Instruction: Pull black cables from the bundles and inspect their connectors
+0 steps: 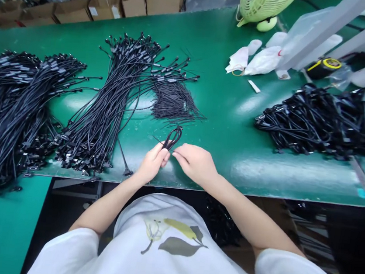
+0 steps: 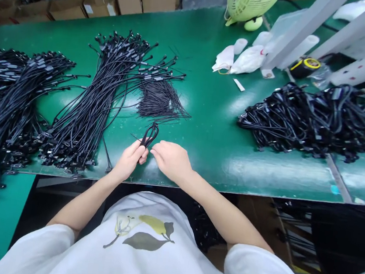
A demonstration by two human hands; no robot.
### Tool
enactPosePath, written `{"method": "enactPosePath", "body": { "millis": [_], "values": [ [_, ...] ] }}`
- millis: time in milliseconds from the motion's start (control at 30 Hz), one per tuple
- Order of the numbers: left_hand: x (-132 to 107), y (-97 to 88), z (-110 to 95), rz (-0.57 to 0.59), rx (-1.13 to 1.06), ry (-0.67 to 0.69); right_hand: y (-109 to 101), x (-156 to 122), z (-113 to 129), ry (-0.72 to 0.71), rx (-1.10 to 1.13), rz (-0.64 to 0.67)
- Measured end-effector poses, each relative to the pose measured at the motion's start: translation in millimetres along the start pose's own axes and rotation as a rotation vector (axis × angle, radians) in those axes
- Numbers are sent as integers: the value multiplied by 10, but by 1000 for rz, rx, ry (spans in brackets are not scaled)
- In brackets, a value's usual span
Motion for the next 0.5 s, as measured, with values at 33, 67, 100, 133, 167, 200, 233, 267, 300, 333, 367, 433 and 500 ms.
{"method": "enactPosePath", "body": {
  "millis": [33,67,100,133,167,200,233,267,300,333,367,433,500],
  "values": [
    [-1,-8,8,-50,150,50,-35,1,43,-107,-141,-35],
    [-1,-15,12,-101,294,102,-66,11,83,-231,-263,-62],
    [2,-19,15,-143,420,143,-89,27,119,-364,-357,-72],
    [8,-22,17,-173,522,164,-105,47,150,-493,-419,-63],
    [18,-24,20,-190,595,160,-115,72,172,-599,-460,-37],
    [29,-25,25,-189,638,133,-121,98,184,-670,-488,6],
    [42,-27,29,-171,645,93,-124,125,188,-706,-506,67],
    [51,-27,33,-140,618,51,-128,149,188,-717,-509,138],
    [56,-25,34,-92,551,20,-137,166,187,-712,-492,210],
    [54,-22,34,-39,453,-11,-151,177,188,-700,-456,274],
    [42,-21,37,13,343,-52,-169,179,195,-691,-411,325],
    [0,-36,54,61,162,-151,-209,168,225,-683,-338,377],
    [-30,-68,100,62,60,-240,-222,148,254,-672,-332,387]
  ]
}}
Point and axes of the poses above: each hand's wrist, its own x-axis towards the middle knuckle, its own y-axis out of the palm, z = x × y, the point moved 2 cm from there along x, towards the middle knuckle, and after that the axes turned 9 degrees about x, right-handed, at the moved point
